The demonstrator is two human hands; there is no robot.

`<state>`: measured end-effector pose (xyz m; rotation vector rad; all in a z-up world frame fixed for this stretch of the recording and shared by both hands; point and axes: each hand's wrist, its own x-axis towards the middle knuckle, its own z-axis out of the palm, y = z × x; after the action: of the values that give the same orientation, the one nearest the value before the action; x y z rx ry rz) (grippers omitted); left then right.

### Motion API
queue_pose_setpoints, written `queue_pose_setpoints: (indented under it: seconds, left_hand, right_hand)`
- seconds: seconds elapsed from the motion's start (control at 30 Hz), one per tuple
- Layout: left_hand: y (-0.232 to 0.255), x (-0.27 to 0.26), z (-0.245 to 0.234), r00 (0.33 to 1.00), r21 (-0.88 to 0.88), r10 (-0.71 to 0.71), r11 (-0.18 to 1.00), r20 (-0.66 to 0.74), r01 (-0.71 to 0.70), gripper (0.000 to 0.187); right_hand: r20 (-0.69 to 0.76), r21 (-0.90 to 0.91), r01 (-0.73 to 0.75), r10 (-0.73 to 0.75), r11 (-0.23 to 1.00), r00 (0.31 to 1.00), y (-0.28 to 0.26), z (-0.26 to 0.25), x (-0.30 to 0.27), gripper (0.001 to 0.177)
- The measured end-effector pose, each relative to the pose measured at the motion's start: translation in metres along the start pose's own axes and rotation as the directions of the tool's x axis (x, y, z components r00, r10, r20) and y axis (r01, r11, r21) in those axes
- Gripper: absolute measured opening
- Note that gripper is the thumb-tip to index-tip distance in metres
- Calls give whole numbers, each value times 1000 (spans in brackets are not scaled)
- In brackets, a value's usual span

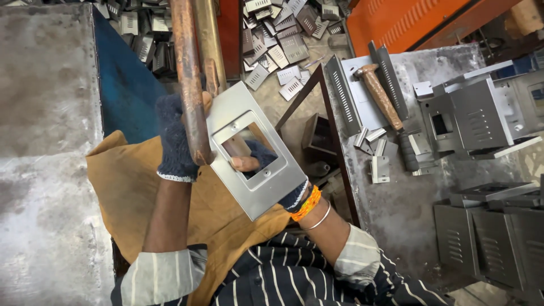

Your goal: Assembling metal enclosures by spot welding small brackets onto larger metal frames using a stationary machine.

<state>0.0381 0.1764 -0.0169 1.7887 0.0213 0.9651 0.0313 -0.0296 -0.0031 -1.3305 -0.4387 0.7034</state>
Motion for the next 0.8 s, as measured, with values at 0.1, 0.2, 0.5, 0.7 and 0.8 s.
queue_pose_setpoints:
  seconds: [0.1, 0.2, 0.5, 0.7, 0.8]
  left_hand:
    - [3, 1, 2, 996, -133, -88, 987, 15, 89, 25]
    - [-20, -4, -2, 907, -295, -393, 857, 153, 422, 18]
    - [-6, 0, -2, 998, 0, -8, 1000, 63, 8, 19]
    - [-14, -4, -3, 952, -120, -280, 948, 125, 295, 13]
    - [-29, -12, -2, 946, -31, -304, 950, 108, 309, 12]
  right_hand:
    - [-52, 47, -228, 231, 972, 972, -13, 4, 3, 37]
    - [192, -342, 388, -341, 856, 920, 32, -24, -3, 32]
    - [-33, 219, -304, 318, 927, 947, -23, 4, 5, 48]
    - [-42, 240, -306, 325, 921, 945, -28, 6, 4, 53]
    - [-21, 214, -287, 298, 934, 954, -17, 2, 6, 54]
